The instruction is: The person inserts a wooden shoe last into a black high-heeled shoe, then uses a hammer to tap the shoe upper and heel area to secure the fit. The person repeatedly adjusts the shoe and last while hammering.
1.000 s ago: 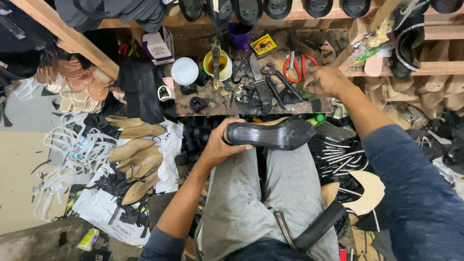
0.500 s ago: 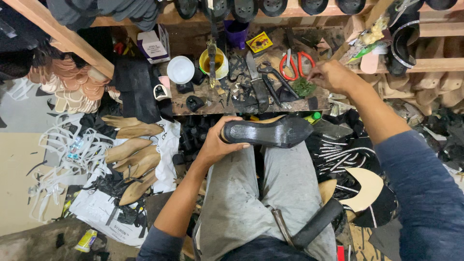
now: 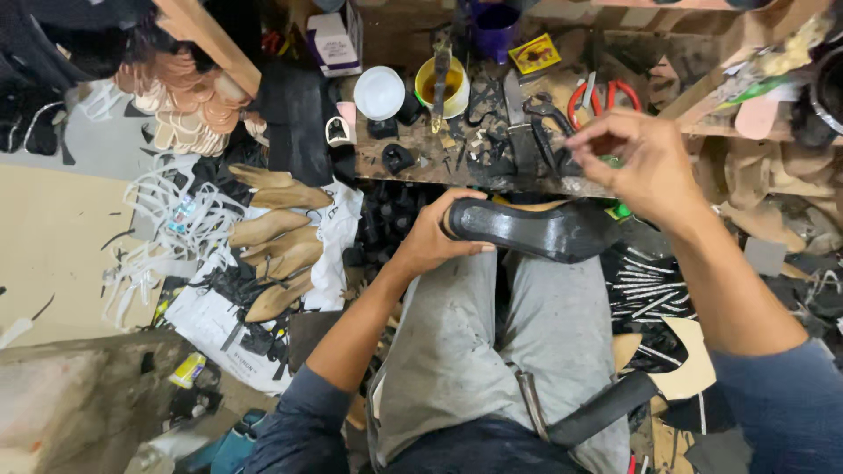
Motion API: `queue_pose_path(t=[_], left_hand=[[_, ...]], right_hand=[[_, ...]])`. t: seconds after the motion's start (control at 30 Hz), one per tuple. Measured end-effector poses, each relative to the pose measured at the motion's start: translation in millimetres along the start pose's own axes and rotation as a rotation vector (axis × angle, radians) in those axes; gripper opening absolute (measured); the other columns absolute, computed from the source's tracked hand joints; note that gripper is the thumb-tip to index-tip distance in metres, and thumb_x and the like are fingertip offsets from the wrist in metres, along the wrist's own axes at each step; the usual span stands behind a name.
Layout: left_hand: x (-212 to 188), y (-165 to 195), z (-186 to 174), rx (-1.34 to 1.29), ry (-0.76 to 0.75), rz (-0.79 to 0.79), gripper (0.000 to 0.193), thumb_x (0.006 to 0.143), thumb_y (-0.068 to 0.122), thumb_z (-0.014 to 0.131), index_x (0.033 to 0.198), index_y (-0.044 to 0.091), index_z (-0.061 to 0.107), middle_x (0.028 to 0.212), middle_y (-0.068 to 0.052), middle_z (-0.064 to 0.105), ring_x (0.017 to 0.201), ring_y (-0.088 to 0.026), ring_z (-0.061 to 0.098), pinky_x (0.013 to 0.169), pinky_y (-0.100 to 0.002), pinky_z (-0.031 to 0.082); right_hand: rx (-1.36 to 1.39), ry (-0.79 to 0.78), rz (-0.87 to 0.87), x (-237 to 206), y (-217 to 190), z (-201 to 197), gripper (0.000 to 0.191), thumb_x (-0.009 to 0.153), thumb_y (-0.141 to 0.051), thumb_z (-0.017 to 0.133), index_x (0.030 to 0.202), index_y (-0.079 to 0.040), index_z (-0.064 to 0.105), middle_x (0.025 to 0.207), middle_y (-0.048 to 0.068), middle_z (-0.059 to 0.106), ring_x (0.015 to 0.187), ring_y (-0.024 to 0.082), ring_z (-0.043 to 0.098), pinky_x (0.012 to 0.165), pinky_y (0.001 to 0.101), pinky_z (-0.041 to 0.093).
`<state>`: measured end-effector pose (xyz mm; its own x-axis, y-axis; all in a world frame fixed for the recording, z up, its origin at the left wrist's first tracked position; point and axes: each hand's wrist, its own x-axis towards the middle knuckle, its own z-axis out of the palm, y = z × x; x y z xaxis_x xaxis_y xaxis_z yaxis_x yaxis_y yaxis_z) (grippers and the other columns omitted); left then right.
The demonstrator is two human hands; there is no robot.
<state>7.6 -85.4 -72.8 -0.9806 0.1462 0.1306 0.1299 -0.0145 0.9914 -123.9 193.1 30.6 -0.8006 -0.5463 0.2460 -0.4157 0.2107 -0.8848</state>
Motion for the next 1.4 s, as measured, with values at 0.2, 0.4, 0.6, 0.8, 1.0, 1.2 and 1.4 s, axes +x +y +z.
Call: queue_pose_path(t=[0.2,0.4,0.6,0.8,1.0,1.2,1.4], left_hand=[[1,-3,0,-0.043,-0.023,0.030,0.071,0.073,0.007,0.094,0.134,0.006,0.058,0.120,-0.001,0.067,0.112,-0.008,0.062,0.101,-0.027,0.052],[-1,0,-2,-0.062,-0.017,0.009,0.071,0.074,0.009,0.095,0.135,0.006,0.059,0.119,-0.002,0.068,0.112,-0.009,0.063,0.101,-0.028,0.053],[2,4,-3,-0.045,-0.020,-0.004,0.070,0.074,0.010,0.095,0.134,0.005,0.059,0.120,-0.002,0.068,0.111,-0.009,0.064,0.099,-0.027,0.054],[3,2,-4,-0.012,-0.012,0.023,0.070,0.073,0.010,0.095,0.133,0.006,0.059,0.119,-0.003,0.068,0.110,-0.010,0.063,0.098,-0.028,0.054],[4,2,-5,-0.015,-0.021,0.037,0.070,0.073,0.009,0.095,0.133,0.006,0.059,0.121,-0.002,0.067,0.112,-0.010,0.062,0.100,-0.028,0.054],[6,-5,-7,-0.018,-0.027,0.047,0.072,0.071,0.006,0.095,0.134,0.005,0.059,0.124,-0.003,0.067,0.114,-0.010,0.061,0.102,-0.029,0.053],[5,-10,-7,-0.015,-0.021,0.064,0.071,0.070,0.003,0.093,0.134,0.005,0.060,0.126,-0.004,0.067,0.117,-0.011,0.062,0.105,-0.030,0.052]], right_hand=[[-0.202,-0.184,-0.092,-17,-50,82,0.020,0.084,-0.001,0.076,0.103,0.000,0.071,0.092,0.011,0.071,0.079,0.019,0.072,0.071,0.0299,0.057],[-0.393,-0.135,-0.335,-18,-43,94,0.015,0.088,-0.006,0.078,0.102,-0.001,0.074,0.093,0.014,0.071,0.083,0.030,0.070,0.073,0.0379,0.054],[-0.302,-0.149,-0.126,-18,-37,92,0.014,0.090,-0.007,0.075,0.103,-0.003,0.075,0.090,0.014,0.071,0.076,0.029,0.070,0.066,0.0372,0.053],[-0.317,-0.240,-0.174,-17,-38,96,0.013,0.092,-0.008,0.073,0.101,0.001,0.069,0.088,0.015,0.066,0.076,0.030,0.066,0.067,0.0377,0.051],[-0.297,-0.279,-0.130,-15,-40,96,0.016,0.090,-0.009,0.074,0.101,0.001,0.069,0.087,0.014,0.065,0.071,0.028,0.066,0.064,0.0367,0.050],[-0.445,-0.247,-0.270,-17,-31,103,0.015,0.089,-0.011,0.075,0.096,-0.001,0.066,0.088,0.016,0.064,0.079,0.035,0.064,0.070,0.0429,0.051],[-0.658,-0.354,-0.394,-18,-39,117,0.022,0.080,-0.007,0.066,0.099,-0.001,0.059,0.099,0.016,0.061,0.093,0.037,0.062,0.079,0.0471,0.050]])
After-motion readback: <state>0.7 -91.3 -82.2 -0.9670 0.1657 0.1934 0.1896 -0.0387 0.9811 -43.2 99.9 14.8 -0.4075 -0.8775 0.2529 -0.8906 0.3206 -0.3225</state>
